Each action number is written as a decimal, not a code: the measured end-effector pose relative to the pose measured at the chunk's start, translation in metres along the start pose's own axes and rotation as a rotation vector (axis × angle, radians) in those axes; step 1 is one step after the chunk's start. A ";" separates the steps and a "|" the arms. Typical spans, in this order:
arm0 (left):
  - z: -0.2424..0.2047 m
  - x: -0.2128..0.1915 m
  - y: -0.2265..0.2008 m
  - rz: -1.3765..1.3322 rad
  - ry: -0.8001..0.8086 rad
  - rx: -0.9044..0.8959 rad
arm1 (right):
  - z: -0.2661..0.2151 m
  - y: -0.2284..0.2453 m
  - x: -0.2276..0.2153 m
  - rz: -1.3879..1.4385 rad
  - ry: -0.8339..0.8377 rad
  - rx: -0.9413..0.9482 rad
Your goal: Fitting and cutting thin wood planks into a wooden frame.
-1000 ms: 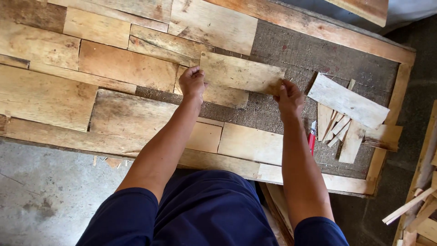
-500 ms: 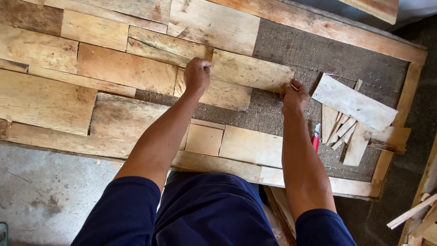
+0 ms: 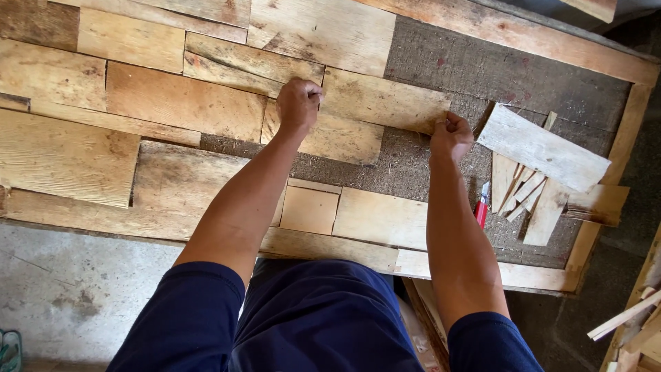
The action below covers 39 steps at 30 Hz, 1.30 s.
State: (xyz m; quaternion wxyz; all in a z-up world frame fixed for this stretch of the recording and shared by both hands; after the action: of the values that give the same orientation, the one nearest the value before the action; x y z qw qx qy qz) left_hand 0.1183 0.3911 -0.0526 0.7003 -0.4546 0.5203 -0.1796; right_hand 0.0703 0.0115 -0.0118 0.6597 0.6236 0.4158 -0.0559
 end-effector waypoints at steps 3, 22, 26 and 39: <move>-0.003 -0.008 -0.009 0.018 0.003 -0.031 | 0.004 -0.004 0.001 0.022 -0.002 -0.077; -0.001 -0.011 -0.013 0.021 0.003 -0.039 | 0.013 -0.015 0.005 -0.087 -0.054 -0.220; -0.002 -0.013 -0.015 0.002 0.040 -0.093 | 0.003 -0.002 0.000 -0.153 -0.039 -0.117; 0.004 -0.009 -0.011 0.028 0.067 -0.062 | -0.005 0.004 -0.005 -0.195 0.002 -0.097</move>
State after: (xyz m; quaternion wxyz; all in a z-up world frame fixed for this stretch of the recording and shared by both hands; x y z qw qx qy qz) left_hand 0.1204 0.3936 -0.0383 0.6705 -0.4625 0.5551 -0.1687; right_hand 0.0670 0.0147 -0.0046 0.6800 0.5477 0.4774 -0.0988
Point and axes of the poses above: each hand's wrist, its own z-axis towards the middle knuckle, its own x-axis out of the palm, y = z × x, the point moved 5 cm from there along z, towards the middle knuckle, and after that the axes turned 15 degrees about -y, right-handed, at the moved point
